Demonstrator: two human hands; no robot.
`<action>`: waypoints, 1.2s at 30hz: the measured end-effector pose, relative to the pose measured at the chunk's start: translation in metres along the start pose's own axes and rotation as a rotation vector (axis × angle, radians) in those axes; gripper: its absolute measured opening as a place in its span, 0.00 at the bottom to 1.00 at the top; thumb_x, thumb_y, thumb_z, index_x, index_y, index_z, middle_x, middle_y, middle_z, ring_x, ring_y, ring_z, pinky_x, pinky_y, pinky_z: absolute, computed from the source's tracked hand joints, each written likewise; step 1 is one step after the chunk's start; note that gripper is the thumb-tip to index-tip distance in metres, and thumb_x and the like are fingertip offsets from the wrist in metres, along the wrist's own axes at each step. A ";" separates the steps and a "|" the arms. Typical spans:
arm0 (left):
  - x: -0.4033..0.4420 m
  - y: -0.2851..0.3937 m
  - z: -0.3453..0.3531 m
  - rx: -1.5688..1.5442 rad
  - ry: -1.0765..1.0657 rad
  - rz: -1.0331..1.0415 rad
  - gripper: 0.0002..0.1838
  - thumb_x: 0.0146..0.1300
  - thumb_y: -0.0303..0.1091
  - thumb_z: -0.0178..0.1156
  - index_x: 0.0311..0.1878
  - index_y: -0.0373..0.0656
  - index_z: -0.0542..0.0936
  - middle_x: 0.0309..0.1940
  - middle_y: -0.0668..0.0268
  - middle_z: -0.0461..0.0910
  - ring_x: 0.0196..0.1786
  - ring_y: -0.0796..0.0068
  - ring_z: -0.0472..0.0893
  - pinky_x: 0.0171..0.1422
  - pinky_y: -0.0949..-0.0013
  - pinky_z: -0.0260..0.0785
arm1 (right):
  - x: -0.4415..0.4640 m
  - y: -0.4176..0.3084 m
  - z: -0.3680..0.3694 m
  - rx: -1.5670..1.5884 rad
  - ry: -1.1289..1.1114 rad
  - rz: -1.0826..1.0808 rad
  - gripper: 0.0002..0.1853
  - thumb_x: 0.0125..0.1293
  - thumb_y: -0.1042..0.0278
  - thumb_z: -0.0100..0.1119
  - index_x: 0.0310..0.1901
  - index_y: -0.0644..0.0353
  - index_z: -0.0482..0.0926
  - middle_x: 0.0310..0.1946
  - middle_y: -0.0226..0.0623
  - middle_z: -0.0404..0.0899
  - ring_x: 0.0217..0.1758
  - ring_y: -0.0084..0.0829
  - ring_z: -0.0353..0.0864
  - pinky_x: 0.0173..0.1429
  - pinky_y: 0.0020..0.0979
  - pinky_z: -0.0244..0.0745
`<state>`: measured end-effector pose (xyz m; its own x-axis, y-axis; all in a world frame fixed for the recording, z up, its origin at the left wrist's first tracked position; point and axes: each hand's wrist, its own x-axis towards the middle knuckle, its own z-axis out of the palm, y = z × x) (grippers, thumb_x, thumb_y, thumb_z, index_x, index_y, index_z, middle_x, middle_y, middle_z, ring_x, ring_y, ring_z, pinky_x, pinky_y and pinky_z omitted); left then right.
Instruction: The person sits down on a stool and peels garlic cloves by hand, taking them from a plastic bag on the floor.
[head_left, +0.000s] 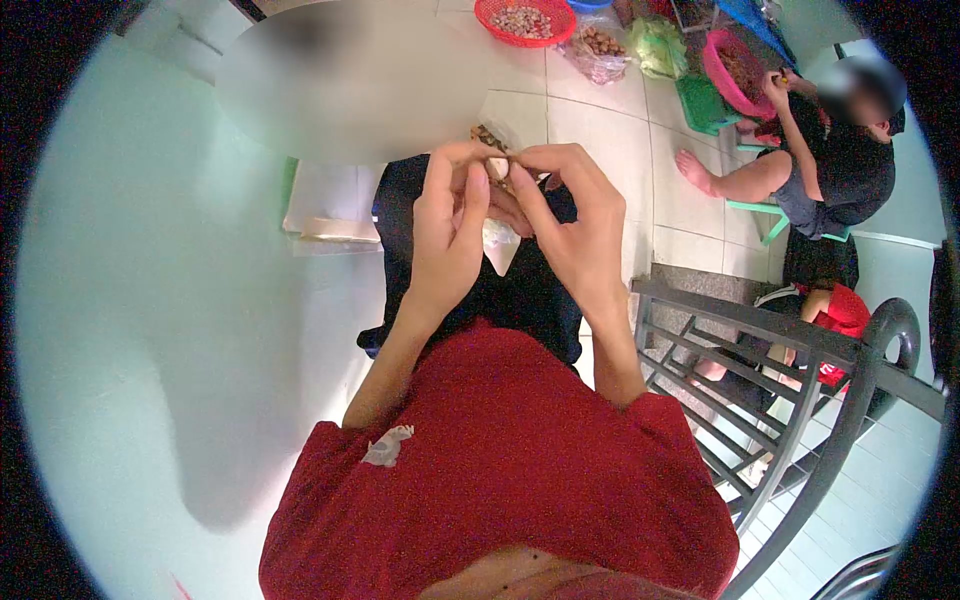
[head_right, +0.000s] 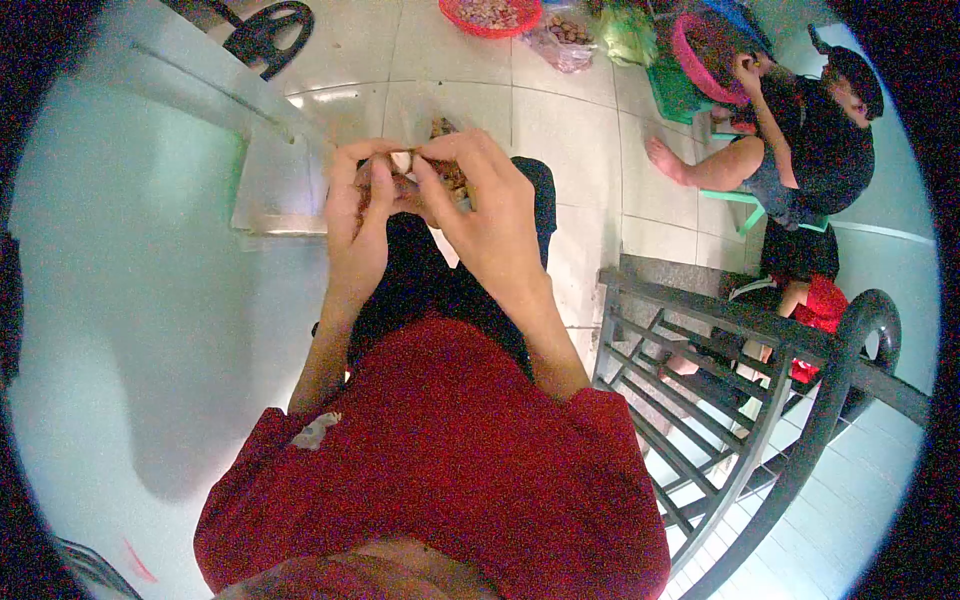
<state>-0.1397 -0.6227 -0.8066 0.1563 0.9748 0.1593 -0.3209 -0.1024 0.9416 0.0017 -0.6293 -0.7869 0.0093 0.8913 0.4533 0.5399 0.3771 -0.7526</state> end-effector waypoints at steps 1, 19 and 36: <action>0.000 -0.001 0.001 0.003 0.000 0.000 0.10 0.78 0.29 0.49 0.56 0.36 0.67 0.40 0.59 0.79 0.36 0.74 0.83 0.37 0.72 0.78 | 0.000 0.001 0.001 -0.049 0.016 -0.029 0.08 0.63 0.74 0.67 0.43 0.62 0.81 0.41 0.42 0.82 0.43 0.42 0.84 0.47 0.36 0.79; -0.009 0.000 0.006 -0.122 0.012 0.026 0.15 0.80 0.34 0.46 0.61 0.35 0.65 0.47 0.52 0.78 0.35 0.66 0.83 0.39 0.65 0.81 | -0.007 -0.005 -0.005 -0.043 0.140 -0.098 0.09 0.60 0.78 0.68 0.42 0.59 0.81 0.43 0.37 0.84 0.46 0.39 0.83 0.49 0.34 0.77; -0.002 -0.188 -0.127 0.025 0.109 -0.199 0.10 0.77 0.32 0.53 0.56 0.38 0.74 0.42 0.64 0.80 0.38 0.76 0.78 0.44 0.71 0.74 | -0.072 0.241 0.125 -0.033 -0.139 0.590 0.14 0.65 0.66 0.67 0.47 0.66 0.80 0.36 0.50 0.87 0.41 0.39 0.90 0.44 0.36 0.82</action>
<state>-0.1979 -0.5803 -1.0220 0.1119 0.9918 -0.0623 -0.2705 0.0908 0.9584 0.0257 -0.5709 -1.0608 0.2059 0.9730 -0.1046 0.5028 -0.1969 -0.8417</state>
